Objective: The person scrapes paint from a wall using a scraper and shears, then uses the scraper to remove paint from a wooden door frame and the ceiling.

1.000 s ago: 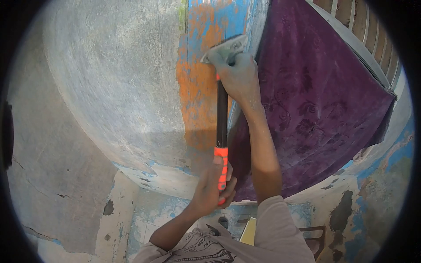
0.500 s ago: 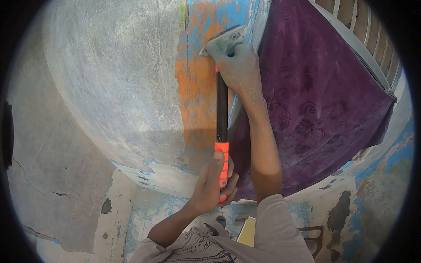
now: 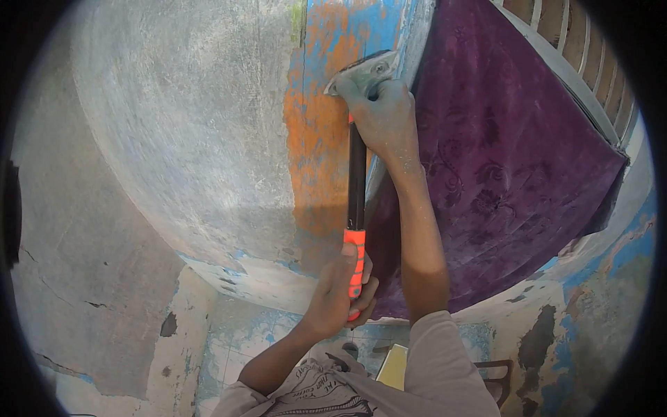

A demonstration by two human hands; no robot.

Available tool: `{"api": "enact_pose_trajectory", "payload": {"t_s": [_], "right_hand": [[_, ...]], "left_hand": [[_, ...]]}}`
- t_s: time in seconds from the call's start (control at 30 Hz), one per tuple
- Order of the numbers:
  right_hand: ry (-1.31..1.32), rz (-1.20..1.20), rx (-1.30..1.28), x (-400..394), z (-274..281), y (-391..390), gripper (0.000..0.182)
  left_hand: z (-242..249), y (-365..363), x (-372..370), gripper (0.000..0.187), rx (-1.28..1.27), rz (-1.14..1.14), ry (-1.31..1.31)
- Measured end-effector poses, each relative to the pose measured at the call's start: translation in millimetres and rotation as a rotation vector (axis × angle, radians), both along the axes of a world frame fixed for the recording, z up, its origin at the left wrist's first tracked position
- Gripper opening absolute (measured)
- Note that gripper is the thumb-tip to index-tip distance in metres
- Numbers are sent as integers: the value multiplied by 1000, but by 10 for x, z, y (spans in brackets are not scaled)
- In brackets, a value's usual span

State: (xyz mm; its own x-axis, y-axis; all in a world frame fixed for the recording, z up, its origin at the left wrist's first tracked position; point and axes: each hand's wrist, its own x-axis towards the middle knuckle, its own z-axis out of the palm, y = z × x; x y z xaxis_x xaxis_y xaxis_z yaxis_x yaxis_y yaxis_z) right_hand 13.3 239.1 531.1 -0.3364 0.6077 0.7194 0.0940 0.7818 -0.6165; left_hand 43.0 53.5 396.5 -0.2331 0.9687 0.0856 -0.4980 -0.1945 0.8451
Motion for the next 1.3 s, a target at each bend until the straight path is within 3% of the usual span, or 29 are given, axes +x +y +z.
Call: {"api": "enact_pose_trajectory", "payload": {"t_s": [0.37, 0.57, 0.77, 0.8, 0.83, 0.97, 1.17, 1.3], "right_hand": [[151, 181, -73, -84, -122, 121, 51], [104, 114, -83, -58, -26, 68, 48], [180, 143, -140, 55, -654, 81, 44], [137, 153, -189, 64, -652, 82, 42], [200, 236, -188, 38, -630, 88, 26], [279, 412, -392, 46, -309, -26, 21], [263, 344, -370, 45, -683, 64, 19], [365, 438, -387, 27, -516, 15, 22]], "left_hand": [[37, -46, 5, 62, 11, 24, 33], [63, -39, -31, 60, 23, 59, 66], [-365, -144, -36, 52, -52, 37, 122], [-344, -156, -75, 49, -79, 26, 155], [-299, -159, -93, 49, -78, 24, 158], [-88, -129, -131, 48, -91, 63, 199], [-288, -150, -67, 49, -94, 89, 219], [-93, -186, -53, 44, -62, 45, 227]]}}
